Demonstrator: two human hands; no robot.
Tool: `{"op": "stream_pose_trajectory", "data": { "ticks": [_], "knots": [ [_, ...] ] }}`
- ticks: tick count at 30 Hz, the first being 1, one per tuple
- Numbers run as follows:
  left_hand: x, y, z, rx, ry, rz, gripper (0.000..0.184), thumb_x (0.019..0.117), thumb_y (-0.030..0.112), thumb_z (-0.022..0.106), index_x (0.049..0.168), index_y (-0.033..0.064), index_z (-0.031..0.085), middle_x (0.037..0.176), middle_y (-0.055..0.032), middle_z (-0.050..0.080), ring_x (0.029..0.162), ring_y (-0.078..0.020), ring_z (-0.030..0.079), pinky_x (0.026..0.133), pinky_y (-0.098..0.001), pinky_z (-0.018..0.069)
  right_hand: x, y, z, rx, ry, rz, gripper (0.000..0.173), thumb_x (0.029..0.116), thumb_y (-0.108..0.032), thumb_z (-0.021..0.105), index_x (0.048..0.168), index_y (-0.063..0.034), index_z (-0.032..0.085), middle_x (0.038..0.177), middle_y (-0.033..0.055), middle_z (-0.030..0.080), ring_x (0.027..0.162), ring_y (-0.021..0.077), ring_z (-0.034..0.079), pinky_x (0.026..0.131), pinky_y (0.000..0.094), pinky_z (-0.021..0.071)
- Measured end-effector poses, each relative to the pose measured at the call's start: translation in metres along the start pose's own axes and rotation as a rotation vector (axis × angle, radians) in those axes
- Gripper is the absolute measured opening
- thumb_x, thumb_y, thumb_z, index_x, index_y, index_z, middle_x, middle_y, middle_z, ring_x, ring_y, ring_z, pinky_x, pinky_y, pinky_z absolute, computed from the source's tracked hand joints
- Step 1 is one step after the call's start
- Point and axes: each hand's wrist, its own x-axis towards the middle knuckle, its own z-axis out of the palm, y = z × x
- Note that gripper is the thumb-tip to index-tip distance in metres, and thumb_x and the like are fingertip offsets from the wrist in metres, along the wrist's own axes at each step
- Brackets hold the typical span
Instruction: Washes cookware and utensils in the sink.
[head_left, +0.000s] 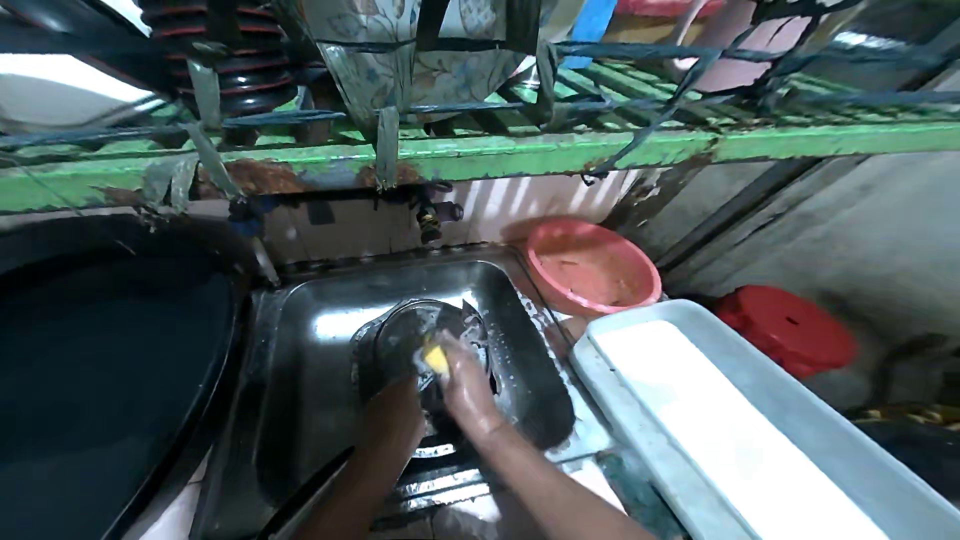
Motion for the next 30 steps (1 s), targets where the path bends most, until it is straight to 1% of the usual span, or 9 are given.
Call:
{"op": "stream_pose_trajectory", "data": {
  "ticks": [3, 6, 8, 11, 16, 18, 21, 27, 30],
  "knots": [
    [0.0, -0.007, 0.004, 0.027, 0.011, -0.003, 0.039, 0.1076, 0.02, 0.046, 0.143, 0.0047, 0.055, 0.143, -0.0176, 0.057, 0.129, -0.0342, 0.058, 0.107, -0.0529, 0.0466, -0.008, 0.003, 0.017, 0.056, 0.02, -0.098, 0.046, 0.0963, -0.002, 0.058, 0.142, -0.0003, 0.058, 0.15, 0.0147, 0.056, 0.147, 0.0281, 0.044, 0.126, 0.0437, 0.0283],
    [-0.008, -0.016, 0.009, 0.138, -0.017, 0.024, 0.044, 0.1057, 0.016, 0.048, 0.149, 0.01, 0.051, 0.147, -0.0151, 0.055, 0.13, -0.035, 0.058, 0.106, -0.0533, 0.0478, 0.017, 0.015, -0.01, -0.039, -0.127, 0.129, 0.047, 0.1017, -0.009, 0.056, 0.149, -0.0071, 0.052, 0.15, 0.0133, 0.055, 0.141, 0.0284, 0.05, 0.12, 0.0465, 0.0371],
    [-0.008, -0.024, 0.012, 0.159, -0.023, 0.028, 0.045, 0.1049, 0.014, 0.048, 0.149, 0.01, 0.051, 0.147, -0.0165, 0.054, 0.13, -0.0368, 0.057, 0.105, -0.0548, 0.0474, 0.027, 0.018, -0.031, 0.286, -0.077, 0.352, 0.044, 0.1052, -0.013, 0.057, 0.147, -0.0034, 0.05, 0.137, 0.0218, 0.061, 0.125, 0.0342, 0.061, 0.108, 0.0512, 0.0468],
    [-0.007, -0.036, 0.011, 0.158, -0.027, -0.008, 0.047, 0.1055, 0.014, 0.047, 0.152, 0.0117, 0.047, 0.149, -0.0167, 0.053, 0.129, -0.0368, 0.058, 0.104, -0.0543, 0.0492, 0.025, 0.029, -0.056, 0.736, 0.188, 0.472, 0.043, 0.1041, -0.024, 0.061, 0.144, -0.0105, 0.051, 0.121, 0.0191, 0.066, 0.1, 0.0299, 0.067, 0.086, 0.0507, 0.0551],
    [-0.019, -0.028, -0.006, 0.028, -0.03, 0.011, 0.044, 0.1074, 0.029, 0.047, 0.149, 0.0182, 0.054, 0.146, -0.0096, 0.057, 0.133, -0.0286, 0.056, 0.111, -0.0508, 0.0438, 0.027, 0.049, -0.057, 0.353, 0.221, 0.277, 0.047, 0.1007, -0.025, 0.067, 0.143, -0.0068, 0.055, 0.125, 0.0229, 0.066, 0.111, 0.0382, 0.066, 0.095, 0.0606, 0.0516],
    [-0.027, -0.026, -0.008, 0.038, -0.055, 0.036, 0.044, 0.1075, 0.033, 0.047, 0.149, 0.02, 0.054, 0.145, -0.0088, 0.059, 0.132, -0.0281, 0.057, 0.11, -0.0507, 0.044, 0.036, 0.068, -0.055, 0.376, 0.152, 0.377, 0.054, 0.0992, -0.028, 0.069, 0.146, -0.0087, 0.052, 0.129, 0.024, 0.064, 0.117, 0.0396, 0.064, 0.1, 0.0619, 0.0488],
    [-0.037, -0.035, -0.008, 0.067, -0.061, 0.068, 0.044, 0.1078, 0.033, 0.048, 0.148, 0.0177, 0.055, 0.144, -0.0113, 0.059, 0.13, -0.0302, 0.058, 0.109, -0.0512, 0.0449, 0.049, 0.092, -0.071, 0.61, 0.051, 0.603, 0.053, 0.1004, -0.016, 0.066, 0.148, -0.0069, 0.045, 0.131, 0.0253, 0.06, 0.116, 0.0361, 0.06, 0.097, 0.0552, 0.0482],
    [-0.019, -0.068, 0.012, 0.193, 0.366, 0.226, 0.043, 0.107, 0.023, 0.051, 0.149, 0.0138, 0.054, 0.131, -0.0203, 0.066, 0.116, -0.0407, 0.066, 0.096, -0.0562, 0.0529, 0.048, 0.108, -0.082, 0.807, 0.238, 0.655, 0.039, 0.104, -0.016, 0.058, 0.141, -0.005, 0.053, 0.122, 0.0205, 0.064, 0.106, 0.0301, 0.064, 0.09, 0.0512, 0.0533],
    [-0.01, -0.064, -0.007, -0.076, 0.072, 0.083, 0.048, 0.1108, 0.03, 0.043, 0.158, 0.0203, 0.042, 0.138, -0.0163, 0.062, 0.123, -0.0338, 0.063, 0.105, -0.0524, 0.048, 0.045, 0.106, -0.091, 0.804, 0.422, 0.601, 0.041, 0.1004, -0.019, 0.066, 0.135, 0.0, 0.056, 0.116, 0.0222, 0.066, 0.099, 0.0303, 0.065, 0.088, 0.0515, 0.0533]
  ]
}}
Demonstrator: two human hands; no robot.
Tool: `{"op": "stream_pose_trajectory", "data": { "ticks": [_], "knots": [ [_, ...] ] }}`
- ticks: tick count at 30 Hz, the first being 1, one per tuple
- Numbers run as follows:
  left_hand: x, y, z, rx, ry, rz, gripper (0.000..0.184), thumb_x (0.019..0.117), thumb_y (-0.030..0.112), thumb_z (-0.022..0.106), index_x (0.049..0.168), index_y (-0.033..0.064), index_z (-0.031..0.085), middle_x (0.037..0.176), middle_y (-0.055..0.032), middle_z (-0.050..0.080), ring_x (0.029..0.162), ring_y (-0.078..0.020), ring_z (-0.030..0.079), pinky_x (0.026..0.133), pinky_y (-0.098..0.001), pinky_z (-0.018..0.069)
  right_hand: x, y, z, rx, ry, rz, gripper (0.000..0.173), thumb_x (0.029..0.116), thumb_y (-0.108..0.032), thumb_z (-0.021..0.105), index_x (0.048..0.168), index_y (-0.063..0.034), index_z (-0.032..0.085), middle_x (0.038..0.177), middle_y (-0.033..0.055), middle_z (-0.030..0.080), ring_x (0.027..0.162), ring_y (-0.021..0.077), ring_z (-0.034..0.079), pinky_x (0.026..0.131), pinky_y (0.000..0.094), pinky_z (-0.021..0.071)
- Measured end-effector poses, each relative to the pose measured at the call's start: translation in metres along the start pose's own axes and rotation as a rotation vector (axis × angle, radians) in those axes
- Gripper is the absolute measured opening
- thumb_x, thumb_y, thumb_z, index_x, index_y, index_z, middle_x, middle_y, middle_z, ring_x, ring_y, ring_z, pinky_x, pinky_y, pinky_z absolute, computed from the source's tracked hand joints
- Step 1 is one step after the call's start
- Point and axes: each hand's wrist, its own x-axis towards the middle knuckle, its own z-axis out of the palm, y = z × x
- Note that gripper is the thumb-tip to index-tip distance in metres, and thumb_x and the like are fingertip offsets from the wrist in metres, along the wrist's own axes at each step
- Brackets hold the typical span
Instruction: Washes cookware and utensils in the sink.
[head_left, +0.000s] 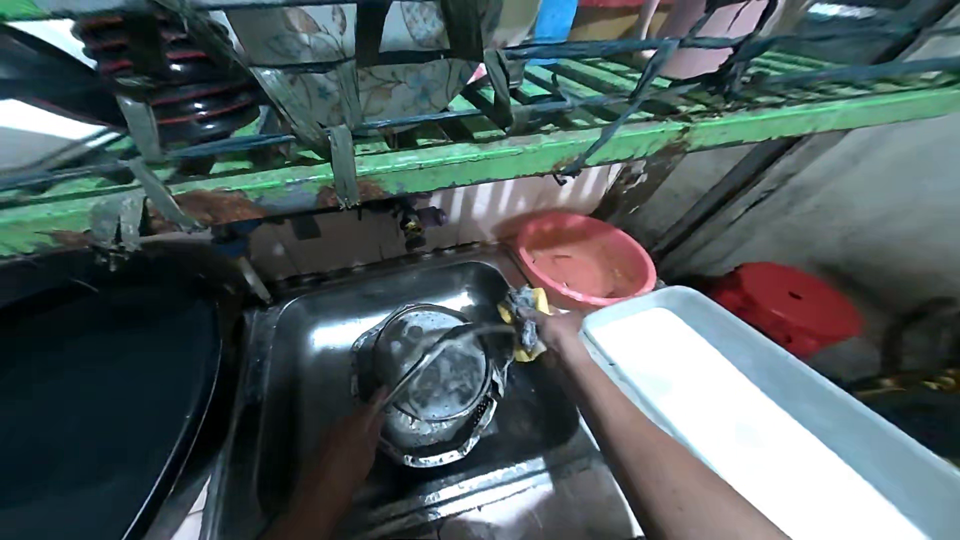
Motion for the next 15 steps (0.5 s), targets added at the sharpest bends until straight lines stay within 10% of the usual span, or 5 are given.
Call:
{"op": "stream_pose_trajectory", "data": {
  "ticks": [4, 9, 15],
  "knots": [
    [0.009, 0.009, -0.005, -0.575, -0.236, -0.222, 0.039, 0.1114, 0.03, 0.043, 0.145, 0.0116, 0.049, 0.087, -0.0045, 0.067, 0.053, -0.0085, 0.051, 0.049, -0.0238, 0.0427, -0.026, -0.016, 0.008, -0.26, 0.075, -0.329, 0.048, 0.0963, -0.016, 0.072, 0.14, -0.0027, 0.056, 0.124, 0.0272, 0.065, 0.11, 0.0428, 0.064, 0.094, 0.0651, 0.0494],
    [0.008, 0.034, -0.01, -0.695, -0.501, -0.24, 0.031, 0.1107, 0.027, 0.043, 0.137, 0.0128, 0.051, 0.074, 0.0002, 0.054, 0.047, -0.006, 0.044, 0.041, -0.019, 0.0376, -0.029, 0.014, 0.037, -0.886, -0.123, -0.877, 0.059, 0.0866, -0.005, 0.075, 0.143, -0.0058, 0.059, 0.15, 0.0187, 0.055, 0.143, 0.039, 0.047, 0.121, 0.059, 0.0323],
    [0.007, 0.039, 0.007, -0.599, -0.53, -0.251, 0.032, 0.1114, 0.03, 0.041, 0.136, 0.0127, 0.051, 0.075, 0.0003, 0.053, 0.047, -0.0064, 0.043, 0.042, -0.02, 0.0375, -0.034, 0.045, 0.054, -0.989, -0.498, -0.659, 0.056, 0.103, -0.022, 0.058, 0.156, -0.0122, 0.044, 0.163, 0.0053, 0.042, 0.154, 0.0221, 0.031, 0.129, 0.0464, 0.0173]
  ]
}}
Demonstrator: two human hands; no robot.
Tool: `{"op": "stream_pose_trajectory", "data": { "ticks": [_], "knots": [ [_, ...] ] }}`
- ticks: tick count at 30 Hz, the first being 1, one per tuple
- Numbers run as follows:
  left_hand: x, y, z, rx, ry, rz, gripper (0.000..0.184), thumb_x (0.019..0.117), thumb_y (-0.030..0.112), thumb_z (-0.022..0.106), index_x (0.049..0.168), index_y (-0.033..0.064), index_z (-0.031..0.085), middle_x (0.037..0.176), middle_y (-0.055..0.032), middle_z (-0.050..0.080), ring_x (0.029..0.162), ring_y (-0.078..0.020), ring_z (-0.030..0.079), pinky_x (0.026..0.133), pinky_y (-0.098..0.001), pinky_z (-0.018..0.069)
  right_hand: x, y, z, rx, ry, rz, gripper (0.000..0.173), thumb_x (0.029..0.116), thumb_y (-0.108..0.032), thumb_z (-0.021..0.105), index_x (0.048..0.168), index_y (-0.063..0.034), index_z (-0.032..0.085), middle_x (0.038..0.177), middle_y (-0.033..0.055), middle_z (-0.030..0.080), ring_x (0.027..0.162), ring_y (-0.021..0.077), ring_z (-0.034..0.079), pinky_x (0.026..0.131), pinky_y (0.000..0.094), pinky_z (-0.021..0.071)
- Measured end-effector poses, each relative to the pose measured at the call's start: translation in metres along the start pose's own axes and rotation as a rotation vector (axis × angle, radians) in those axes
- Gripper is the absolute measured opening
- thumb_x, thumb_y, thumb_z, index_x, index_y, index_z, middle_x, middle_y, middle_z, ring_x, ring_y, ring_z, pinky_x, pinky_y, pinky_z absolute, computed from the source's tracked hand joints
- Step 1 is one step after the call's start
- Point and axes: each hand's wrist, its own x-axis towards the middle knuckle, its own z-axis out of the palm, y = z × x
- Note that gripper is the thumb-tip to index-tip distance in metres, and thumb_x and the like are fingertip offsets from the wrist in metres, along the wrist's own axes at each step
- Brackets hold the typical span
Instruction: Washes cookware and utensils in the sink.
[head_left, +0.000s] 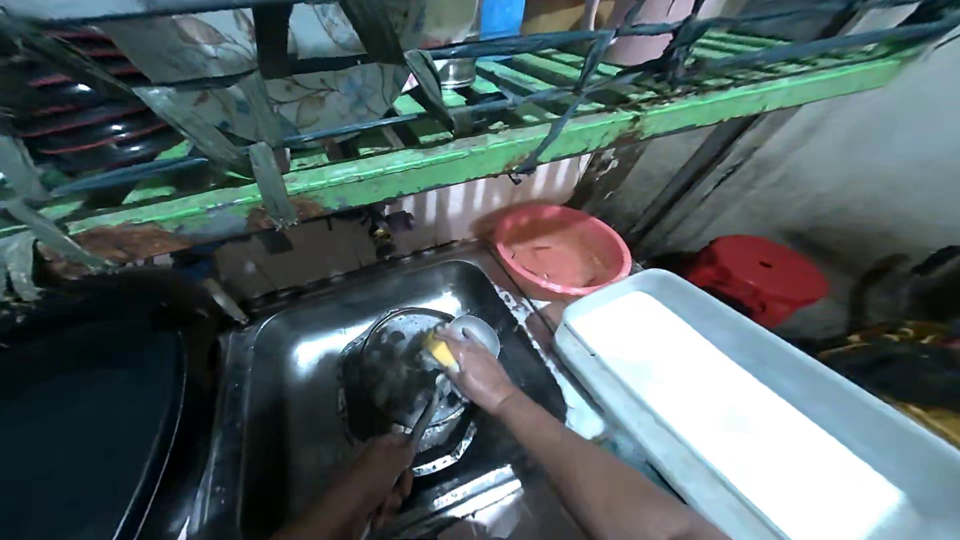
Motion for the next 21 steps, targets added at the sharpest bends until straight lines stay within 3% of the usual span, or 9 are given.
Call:
{"op": "stream_pose_trajectory", "data": {
  "ticks": [2, 4, 5, 7, 9, 12, 14, 17, 21],
  "knots": [
    [-0.004, -0.002, 0.003, -0.003, -0.002, -0.005, 0.032, 0.1112, 0.029, 0.042, 0.136, 0.0117, 0.052, 0.076, 0.0002, 0.054, 0.048, -0.0062, 0.043, 0.043, -0.0199, 0.0375, 0.009, 0.02, -0.008, -0.1, 0.076, -0.004, 0.061, 0.0966, -0.012, 0.065, 0.155, -0.0097, 0.046, 0.162, 0.0093, 0.042, 0.154, 0.0251, 0.031, 0.128, 0.0528, 0.0159],
    [-0.007, -0.002, 0.005, -0.038, -0.026, 0.0, 0.032, 0.1113, 0.028, 0.042, 0.137, 0.0118, 0.051, 0.076, 0.0003, 0.053, 0.049, -0.0061, 0.043, 0.043, -0.0196, 0.0373, 0.015, 0.03, -0.02, -0.158, 0.186, 0.031, 0.067, 0.0871, -0.002, 0.073, 0.15, -0.006, 0.051, 0.16, 0.0152, 0.044, 0.153, 0.0324, 0.033, 0.125, 0.0585, 0.0217],
    [-0.006, -0.003, 0.005, -0.057, -0.035, 0.006, 0.032, 0.1114, 0.028, 0.042, 0.138, 0.0122, 0.05, 0.076, 0.0003, 0.052, 0.048, -0.0062, 0.043, 0.043, -0.0197, 0.0371, 0.016, 0.03, -0.022, -0.163, 0.222, 0.044, 0.067, 0.0862, -0.001, 0.074, 0.149, -0.005, 0.052, 0.159, 0.0163, 0.044, 0.153, 0.0333, 0.033, 0.125, 0.058, 0.0228],
    [-0.003, -0.003, 0.005, -0.064, -0.031, 0.014, 0.031, 0.1117, 0.028, 0.04, 0.137, 0.0125, 0.05, 0.073, 0.0004, 0.051, 0.047, -0.0062, 0.042, 0.041, -0.0197, 0.0365, 0.007, 0.02, -0.016, -0.142, 0.232, 0.052, 0.064, 0.0894, -0.004, 0.071, 0.151, -0.0058, 0.051, 0.161, 0.0151, 0.042, 0.153, 0.0315, 0.032, 0.126, 0.0546, 0.0223],
    [-0.002, 0.002, 0.002, -0.037, -0.004, 0.001, 0.032, 0.1117, 0.028, 0.04, 0.138, 0.0127, 0.049, 0.074, 0.0, 0.05, 0.047, -0.0067, 0.041, 0.042, -0.0203, 0.0363, -0.003, 0.009, -0.01, -0.122, 0.088, 0.035, 0.062, 0.0976, -0.01, 0.06, 0.157, -0.0102, 0.042, 0.166, 0.0096, 0.035, 0.156, 0.0285, 0.027, 0.127, 0.0511, 0.0199],
    [-0.003, -0.004, 0.002, 0.049, 0.02, -0.035, 0.036, 0.1117, 0.029, 0.041, 0.143, 0.0135, 0.049, 0.076, -0.0011, 0.053, 0.05, -0.008, 0.043, 0.045, -0.0222, 0.0374, -0.002, 0.027, -0.003, -0.146, 0.022, -0.029, 0.06, 0.0946, -0.005, 0.062, 0.153, -0.0136, 0.05, 0.164, 0.0058, 0.039, 0.155, 0.0251, 0.028, 0.127, 0.0524, 0.0186],
    [-0.002, -0.01, 0.0, 0.043, 0.022, -0.02, 0.036, 0.1121, 0.029, 0.039, 0.143, 0.0122, 0.048, 0.077, -0.0017, 0.053, 0.05, -0.0086, 0.043, 0.045, -0.0233, 0.0388, 0.004, 0.048, -0.012, -0.152, 0.127, 0.018, 0.058, 0.091, 0.0, 0.067, 0.147, -0.0114, 0.056, 0.16, 0.0099, 0.045, 0.151, 0.0311, 0.036, 0.123, 0.057, 0.0275],
    [0.0, -0.008, -0.004, -0.036, 0.035, 0.002, 0.032, 0.112, 0.029, 0.039, 0.137, 0.0118, 0.049, 0.073, -0.0003, 0.049, 0.048, -0.0079, 0.042, 0.042, -0.0221, 0.0376, 0.005, 0.051, -0.039, -0.11, 0.313, 0.092, 0.059, 0.0922, 0.001, 0.066, 0.149, -0.0064, 0.052, 0.156, 0.0162, 0.048, 0.146, 0.0355, 0.044, 0.12, 0.0555, 0.0356],
    [-0.002, 0.009, -0.003, -0.085, 0.006, 0.062, 0.031, 0.1117, 0.03, 0.041, 0.137, 0.0131, 0.048, 0.074, 0.0003, 0.05, 0.047, -0.0067, 0.042, 0.041, -0.0202, 0.0382, 0.012, 0.038, -0.038, -0.152, 0.544, -0.173, 0.055, 0.0805, 0.005, 0.075, 0.134, -0.0035, 0.066, 0.145, 0.0173, 0.06, 0.141, 0.0365, 0.05, 0.119, 0.0613, 0.033]
  ]
}}
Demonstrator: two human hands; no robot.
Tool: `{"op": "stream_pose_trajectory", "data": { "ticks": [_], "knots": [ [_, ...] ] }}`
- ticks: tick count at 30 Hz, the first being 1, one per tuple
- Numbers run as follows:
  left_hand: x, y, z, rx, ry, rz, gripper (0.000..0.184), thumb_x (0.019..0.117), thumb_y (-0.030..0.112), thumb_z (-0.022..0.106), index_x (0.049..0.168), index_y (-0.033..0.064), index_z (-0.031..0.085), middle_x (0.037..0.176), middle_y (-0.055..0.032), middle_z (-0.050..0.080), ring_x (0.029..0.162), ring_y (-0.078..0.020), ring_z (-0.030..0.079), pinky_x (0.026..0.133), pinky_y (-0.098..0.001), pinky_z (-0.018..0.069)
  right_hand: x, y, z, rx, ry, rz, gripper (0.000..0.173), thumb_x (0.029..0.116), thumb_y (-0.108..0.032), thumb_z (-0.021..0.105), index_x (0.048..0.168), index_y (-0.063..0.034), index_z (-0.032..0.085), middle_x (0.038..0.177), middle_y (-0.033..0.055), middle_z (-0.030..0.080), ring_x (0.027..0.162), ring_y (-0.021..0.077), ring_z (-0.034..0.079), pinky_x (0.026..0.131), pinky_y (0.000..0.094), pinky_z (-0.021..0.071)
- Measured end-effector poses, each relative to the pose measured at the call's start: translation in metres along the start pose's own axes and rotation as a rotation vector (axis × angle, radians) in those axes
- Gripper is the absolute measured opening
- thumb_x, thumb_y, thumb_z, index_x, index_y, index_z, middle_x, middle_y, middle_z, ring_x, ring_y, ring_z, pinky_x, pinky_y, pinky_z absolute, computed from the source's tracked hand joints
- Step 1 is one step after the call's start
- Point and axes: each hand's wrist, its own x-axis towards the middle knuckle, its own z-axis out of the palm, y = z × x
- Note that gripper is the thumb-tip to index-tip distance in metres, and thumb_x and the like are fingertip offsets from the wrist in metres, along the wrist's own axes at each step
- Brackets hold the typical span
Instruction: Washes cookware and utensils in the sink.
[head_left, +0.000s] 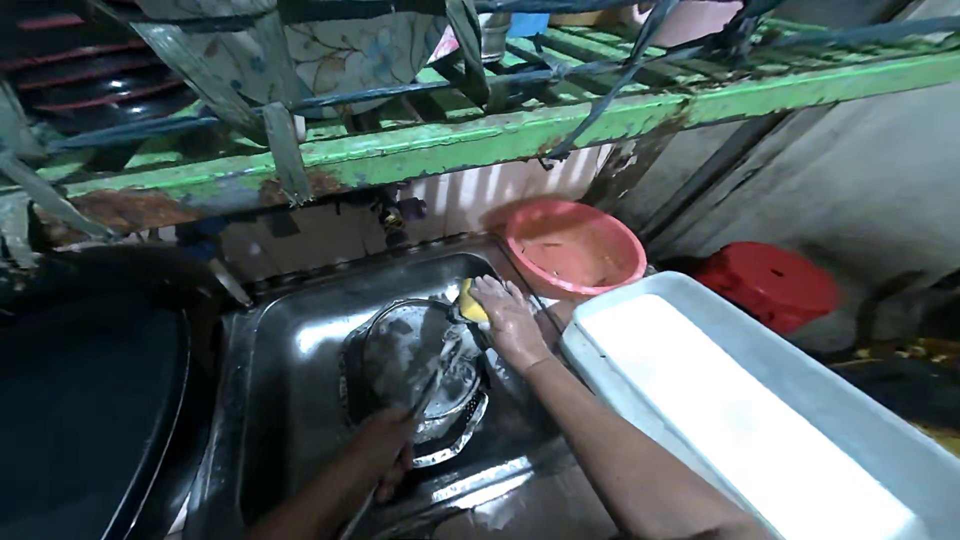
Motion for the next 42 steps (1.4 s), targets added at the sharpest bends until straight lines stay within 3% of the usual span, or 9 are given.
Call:
{"op": "stream_pose_trajectory", "data": {
  "ticks": [10, 14, 20, 23, 26, 29, 32, 37, 42],
  "knots": [
    [0.036, 0.022, 0.004, -0.139, 0.124, 0.102, 0.012, 0.1038, 0.008, 0.051, 0.116, 0.0069, 0.053, 0.07, 0.0008, 0.05, 0.043, -0.0052, 0.04, 0.039, -0.0185, 0.0366, -0.033, -0.104, 0.009, 0.622, -0.21, 0.229, 0.041, 0.0944, -0.001, 0.061, 0.135, -0.0005, 0.065, 0.136, 0.0145, 0.067, 0.13, 0.0248, 0.061, 0.116, 0.0416, 0.0439],
    [0.032, 0.032, 0.001, -0.071, 0.148, 0.181, 0.06, 0.1035, 0.006, 0.05, 0.159, 0.0146, 0.028, 0.085, -0.0051, 0.053, 0.052, -0.0104, 0.046, 0.046, -0.0247, 0.0418, -0.021, -0.106, -0.015, 1.037, 0.094, 0.877, 0.039, 0.101, -0.011, 0.063, 0.136, 0.0021, 0.055, 0.112, 0.0179, 0.068, 0.097, 0.0213, 0.067, 0.086, 0.0394, 0.0562],
    [0.039, 0.032, 0.044, 0.799, 0.345, 0.267, 0.048, 0.1055, 0.008, 0.046, 0.151, -0.0038, 0.037, 0.145, -0.0262, 0.051, 0.134, -0.0372, 0.053, 0.112, -0.0499, 0.0435, 0.004, -0.118, 0.005, 1.467, 0.051, 1.279, 0.044, 0.1027, -0.017, 0.062, 0.142, -0.005, 0.045, 0.106, 0.0171, 0.063, 0.085, 0.0232, 0.066, 0.073, 0.0394, 0.0568],
    [0.039, 0.029, 0.041, 0.761, 0.261, 0.295, 0.073, 0.1031, 0.009, 0.051, 0.165, 0.0108, 0.012, 0.152, -0.0192, 0.047, 0.128, -0.0324, 0.059, 0.107, -0.0485, 0.0492, 0.009, -0.091, 0.014, 1.63, 0.105, 1.373, 0.033, 0.1019, -0.012, 0.059, 0.133, -0.004, 0.052, 0.1, 0.0167, 0.065, 0.081, 0.0243, 0.066, 0.068, 0.0403, 0.0571],
    [0.029, 0.009, 0.022, 0.005, -0.029, 0.339, 0.063, 0.1058, 0.013, 0.05, 0.161, 0.0204, 0.021, 0.1, -0.0101, 0.061, 0.063, -0.0166, 0.062, 0.057, -0.0308, 0.0566, 0.013, -0.075, 0.005, 1.766, 0.194, 1.267, 0.027, 0.1015, -0.014, 0.056, 0.127, -0.0055, 0.055, 0.094, 0.0151, 0.068, 0.074, 0.0221, 0.068, 0.061, 0.0362, 0.0582],
    [0.022, -0.014, 0.01, -0.442, -0.338, 0.258, 0.038, 0.1065, 0.022, 0.044, 0.144, 0.012, 0.046, 0.078, -0.0056, 0.06, 0.054, -0.0149, 0.06, 0.051, -0.0297, 0.0563, 0.017, -0.068, -0.004, 1.885, 0.268, 1.18, 0.028, 0.104, -0.02, 0.053, 0.128, -0.0059, 0.054, 0.099, 0.0168, 0.07, 0.079, 0.0242, 0.071, 0.065, 0.037, 0.0609],
    [0.018, 0.001, 0.013, -0.077, -0.127, 0.262, 0.032, 0.1093, 0.02, 0.041, 0.138, 0.0074, 0.044, 0.078, -0.0046, 0.055, 0.056, -0.0147, 0.059, 0.054, -0.0296, 0.0557, 0.005, -0.093, -0.003, 1.671, 0.194, 1.179, 0.03, 0.105, -0.018, 0.055, 0.132, -0.0037, 0.054, 0.102, 0.0162, 0.069, 0.083, 0.0236, 0.07, 0.069, 0.038, 0.0598],
    [0.014, 0.011, 0.024, 0.752, 0.332, 0.186, 0.05, 0.1088, 0.021, 0.044, 0.156, 0.0053, 0.038, 0.147, -0.0209, 0.054, 0.131, -0.0355, 0.057, 0.111, -0.0529, 0.0438, -0.019, -0.135, -0.003, 1.4, 0.025, 1.252, 0.036, 0.1046, -0.014, 0.058, 0.136, 0.0012, 0.05, 0.107, 0.0171, 0.063, 0.087, 0.021, 0.066, 0.074, 0.0369, 0.0573],
    [0.01, -0.001, 0.03, 0.811, 0.369, 0.171, 0.051, 0.1083, 0.022, 0.045, 0.157, 0.0112, 0.038, 0.143, -0.0191, 0.057, 0.129, -0.0361, 0.058, 0.109, -0.0531, 0.0454, -0.001, -0.087, -0.005, 1.443, 0.212, 1.224, 0.034, 0.1038, -0.018, 0.059, 0.133, -0.0017, 0.054, 0.105, 0.0156, 0.066, 0.087, 0.0225, 0.067, 0.075, 0.0407, 0.0577]
  ]
}}
